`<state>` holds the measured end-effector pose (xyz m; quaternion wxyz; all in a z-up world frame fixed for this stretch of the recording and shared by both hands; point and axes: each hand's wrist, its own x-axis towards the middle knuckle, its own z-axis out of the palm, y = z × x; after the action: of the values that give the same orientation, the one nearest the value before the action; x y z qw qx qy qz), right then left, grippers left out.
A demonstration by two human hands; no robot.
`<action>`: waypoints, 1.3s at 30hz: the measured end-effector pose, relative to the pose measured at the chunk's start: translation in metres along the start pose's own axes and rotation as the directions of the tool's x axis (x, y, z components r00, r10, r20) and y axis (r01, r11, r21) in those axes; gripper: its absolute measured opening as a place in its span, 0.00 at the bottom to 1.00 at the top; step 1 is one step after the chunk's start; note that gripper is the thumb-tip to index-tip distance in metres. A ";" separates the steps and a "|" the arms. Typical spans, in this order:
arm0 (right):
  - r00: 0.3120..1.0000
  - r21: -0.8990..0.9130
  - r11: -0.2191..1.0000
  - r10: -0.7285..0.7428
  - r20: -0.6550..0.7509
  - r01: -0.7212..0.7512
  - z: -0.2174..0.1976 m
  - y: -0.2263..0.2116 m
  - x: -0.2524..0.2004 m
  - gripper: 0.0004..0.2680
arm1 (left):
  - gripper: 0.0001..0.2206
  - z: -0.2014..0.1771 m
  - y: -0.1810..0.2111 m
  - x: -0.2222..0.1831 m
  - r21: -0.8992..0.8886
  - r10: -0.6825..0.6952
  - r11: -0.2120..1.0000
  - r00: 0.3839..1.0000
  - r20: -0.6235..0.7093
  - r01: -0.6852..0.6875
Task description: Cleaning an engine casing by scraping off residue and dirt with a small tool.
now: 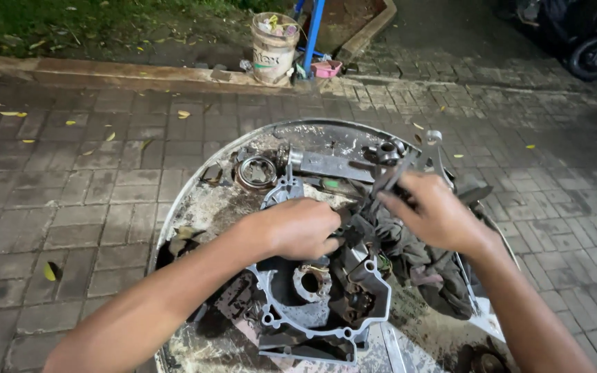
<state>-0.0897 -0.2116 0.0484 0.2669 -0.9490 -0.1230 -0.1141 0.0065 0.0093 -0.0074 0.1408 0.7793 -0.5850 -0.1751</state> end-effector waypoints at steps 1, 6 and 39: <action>1.000 -0.003 1.000 -0.004 -0.001 0.004 0.004 0.000 -0.003 0.05 | 0.16 -0.006 0.004 -0.002 0.003 0.000 1.000 1.000 -0.004 0.000; 0.979 -0.158 0.973 -0.183 -0.091 0.167 0.028 0.034 -0.004 0.05 | 0.18 -0.009 0.005 -0.007 -0.016 0.031 0.999 1.000 -0.001 -0.031; 0.998 -0.198 0.978 0.066 0.018 -0.061 0.035 0.010 -0.007 0.06 | 0.11 0.016 0.064 -0.014 0.358 -0.208 0.913 0.978 -0.008 0.197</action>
<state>-0.0879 -0.2022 0.0132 0.1734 -0.9756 -0.0838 -0.1053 -0.0589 0.0048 0.0072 -0.0308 0.8455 -0.5251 -0.0915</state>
